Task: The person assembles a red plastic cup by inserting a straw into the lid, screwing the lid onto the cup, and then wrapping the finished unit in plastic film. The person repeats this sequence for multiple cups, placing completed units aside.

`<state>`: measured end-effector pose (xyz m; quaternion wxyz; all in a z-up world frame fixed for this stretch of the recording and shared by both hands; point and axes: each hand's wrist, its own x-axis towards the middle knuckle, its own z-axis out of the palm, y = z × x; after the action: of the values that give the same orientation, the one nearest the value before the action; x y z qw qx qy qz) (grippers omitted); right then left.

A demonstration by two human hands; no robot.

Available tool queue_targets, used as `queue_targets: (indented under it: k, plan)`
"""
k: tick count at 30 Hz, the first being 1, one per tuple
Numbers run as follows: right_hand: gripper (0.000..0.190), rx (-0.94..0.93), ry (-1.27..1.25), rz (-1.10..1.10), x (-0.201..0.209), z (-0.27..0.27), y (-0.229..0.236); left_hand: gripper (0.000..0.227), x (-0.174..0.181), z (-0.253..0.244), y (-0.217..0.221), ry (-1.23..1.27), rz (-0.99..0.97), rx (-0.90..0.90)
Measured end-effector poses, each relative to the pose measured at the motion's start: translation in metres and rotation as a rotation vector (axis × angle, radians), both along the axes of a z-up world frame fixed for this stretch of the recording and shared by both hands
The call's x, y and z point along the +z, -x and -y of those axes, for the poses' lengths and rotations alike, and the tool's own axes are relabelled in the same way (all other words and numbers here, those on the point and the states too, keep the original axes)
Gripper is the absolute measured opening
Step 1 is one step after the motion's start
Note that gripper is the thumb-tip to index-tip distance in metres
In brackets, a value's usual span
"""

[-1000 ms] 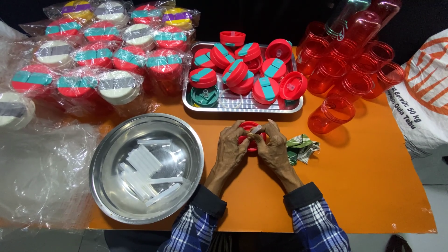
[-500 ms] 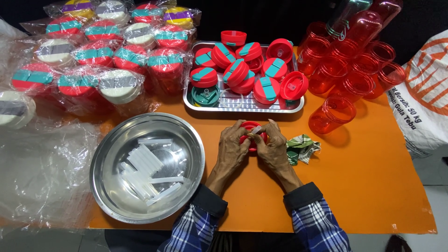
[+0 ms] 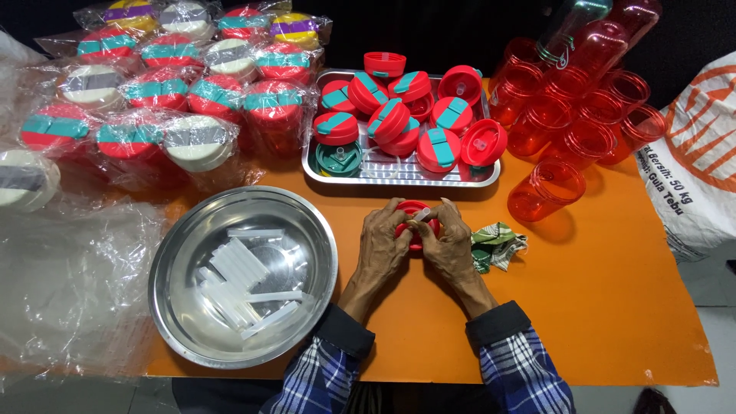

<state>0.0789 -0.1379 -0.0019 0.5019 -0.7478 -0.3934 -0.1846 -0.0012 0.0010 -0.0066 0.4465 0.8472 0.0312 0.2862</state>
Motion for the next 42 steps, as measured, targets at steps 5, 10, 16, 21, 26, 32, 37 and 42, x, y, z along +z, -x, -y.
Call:
queue_targets:
  k: [5,10,16,21,26,32,37,42]
  plan:
    - [0.018,0.009,-0.001,-0.01,0.006,-0.001,0.002,0.013,0.007,0.002,0.002,0.007,-0.004,0.004]
    - [0.018,0.011,-0.014,-0.024,0.005,0.0,0.002,0.012,0.011,0.003,0.005,0.026,0.003,-0.002]
    - [0.016,-0.012,-0.005,-0.023,0.0,-0.001,0.004,0.012,0.014,0.003,0.005,0.022,0.003,0.007]
    - [0.017,-0.029,0.004,-0.055,0.005,0.0,0.008,0.011,0.012,0.003,0.003,0.043,-0.034,0.017]
    - [0.014,-0.041,0.003,-0.018,0.01,-0.003,0.011,0.013,0.015,0.005,0.003,0.062,-0.044,0.036]
    - [0.017,-0.061,0.028,-0.012,0.011,-0.003,0.014,0.016,0.006,0.004,-0.004,0.086,-0.055,0.088]
    - [0.017,-0.023,0.002,-0.006,0.016,-0.002,0.016,0.03,0.008,0.004,-0.003,0.072,-0.048,0.088]
    - [0.032,-0.037,-0.015,-0.027,0.02,0.002,0.016,0.066,0.024,0.001,0.007,0.143,-0.11,0.008]
